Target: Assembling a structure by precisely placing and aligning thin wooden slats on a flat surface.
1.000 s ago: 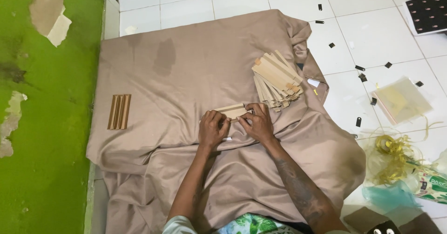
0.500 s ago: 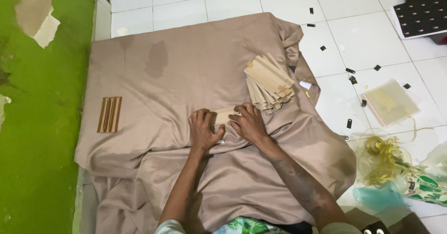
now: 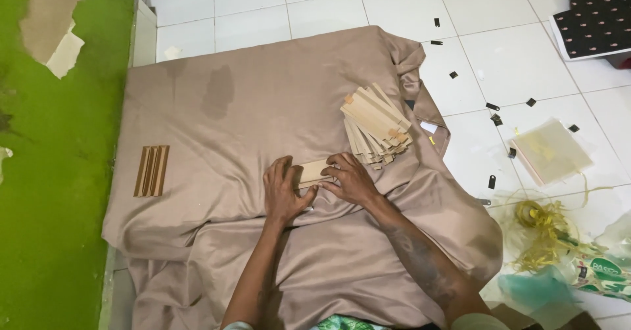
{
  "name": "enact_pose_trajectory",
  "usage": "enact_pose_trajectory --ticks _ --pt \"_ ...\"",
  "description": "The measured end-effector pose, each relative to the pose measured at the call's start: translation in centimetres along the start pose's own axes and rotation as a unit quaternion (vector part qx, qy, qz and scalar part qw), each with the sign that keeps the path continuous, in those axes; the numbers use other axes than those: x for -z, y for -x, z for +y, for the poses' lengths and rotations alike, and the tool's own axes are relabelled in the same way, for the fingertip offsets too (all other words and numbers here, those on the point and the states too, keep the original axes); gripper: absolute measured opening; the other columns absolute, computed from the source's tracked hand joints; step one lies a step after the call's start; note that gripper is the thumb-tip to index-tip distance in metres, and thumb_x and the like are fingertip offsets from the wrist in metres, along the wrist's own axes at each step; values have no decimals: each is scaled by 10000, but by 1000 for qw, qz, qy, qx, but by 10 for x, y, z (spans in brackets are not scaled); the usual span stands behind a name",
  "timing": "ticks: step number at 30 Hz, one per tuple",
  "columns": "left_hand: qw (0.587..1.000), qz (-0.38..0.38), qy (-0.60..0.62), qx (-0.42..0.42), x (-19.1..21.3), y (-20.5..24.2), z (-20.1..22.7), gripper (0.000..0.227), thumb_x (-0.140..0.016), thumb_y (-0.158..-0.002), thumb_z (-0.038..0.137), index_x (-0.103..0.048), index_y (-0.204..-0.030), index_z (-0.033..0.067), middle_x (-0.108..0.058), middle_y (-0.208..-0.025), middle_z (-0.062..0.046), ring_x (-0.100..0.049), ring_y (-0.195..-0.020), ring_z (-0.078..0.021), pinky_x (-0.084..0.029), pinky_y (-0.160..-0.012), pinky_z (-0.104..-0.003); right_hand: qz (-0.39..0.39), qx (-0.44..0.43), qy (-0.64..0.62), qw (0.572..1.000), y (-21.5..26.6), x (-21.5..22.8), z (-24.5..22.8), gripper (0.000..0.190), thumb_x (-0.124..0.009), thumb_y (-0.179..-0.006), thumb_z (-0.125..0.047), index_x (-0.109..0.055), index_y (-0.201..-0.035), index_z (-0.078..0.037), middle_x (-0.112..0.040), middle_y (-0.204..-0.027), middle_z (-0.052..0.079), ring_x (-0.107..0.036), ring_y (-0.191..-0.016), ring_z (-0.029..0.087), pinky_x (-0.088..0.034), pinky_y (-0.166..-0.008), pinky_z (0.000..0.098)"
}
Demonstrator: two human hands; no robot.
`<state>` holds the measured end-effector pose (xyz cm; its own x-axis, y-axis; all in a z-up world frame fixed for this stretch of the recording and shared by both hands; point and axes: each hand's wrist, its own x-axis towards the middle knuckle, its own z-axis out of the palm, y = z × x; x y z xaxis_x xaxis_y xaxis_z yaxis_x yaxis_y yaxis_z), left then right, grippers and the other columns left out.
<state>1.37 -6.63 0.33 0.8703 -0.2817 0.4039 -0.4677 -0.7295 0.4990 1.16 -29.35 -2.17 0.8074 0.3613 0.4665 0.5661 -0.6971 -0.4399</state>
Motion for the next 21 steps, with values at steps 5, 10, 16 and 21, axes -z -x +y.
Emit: enact_pose_trajectory --ticks 5,10,16,21 --pt "1000 7 17 -14 -12 3 -13 489 -808 -737 484 -688 -1071 148 -630 -1220 -107 -566 -1259 -317 -358 -1089 -496 -6 -10 -12 1000 -7 12 -13 308 -820 -851 -373 -732 -1008 -124 -629 -1233 129 -594 -1183 342 -474 -969 466" --pt "999 29 35 -24 -12 7 -15 380 -814 -772 441 -688 -1017 179 -638 -1090 -46 -609 -1137 -269 -417 -1010 -452 -14 -11 -16 1000 -3 3 -9 257 -802 -882 -318 -714 -1022 -121 -643 -1181 108 -609 -1158 329 -482 -961 467" --pt "997 41 66 -28 -11 6 -16 330 -808 -798 398 -659 -1007 192 -631 -950 6 -634 -996 -221 -451 -932 -409 -11 15 20 1000 -8 8 -16 295 -778 -909 -278 -690 -1116 -86 -645 -1010 91 -626 -1037 292 -498 -877 439" --pt "997 51 54 -26 -7 2 -8 296 -854 -724 355 -707 -872 145 -643 -1001 -49 -627 -1034 -275 -454 -928 -441 -15 16 17 1000 -5 1 -10 172 -758 -928 -280 -742 -998 -124 -638 -963 55 -612 -999 265 -489 -839 416"
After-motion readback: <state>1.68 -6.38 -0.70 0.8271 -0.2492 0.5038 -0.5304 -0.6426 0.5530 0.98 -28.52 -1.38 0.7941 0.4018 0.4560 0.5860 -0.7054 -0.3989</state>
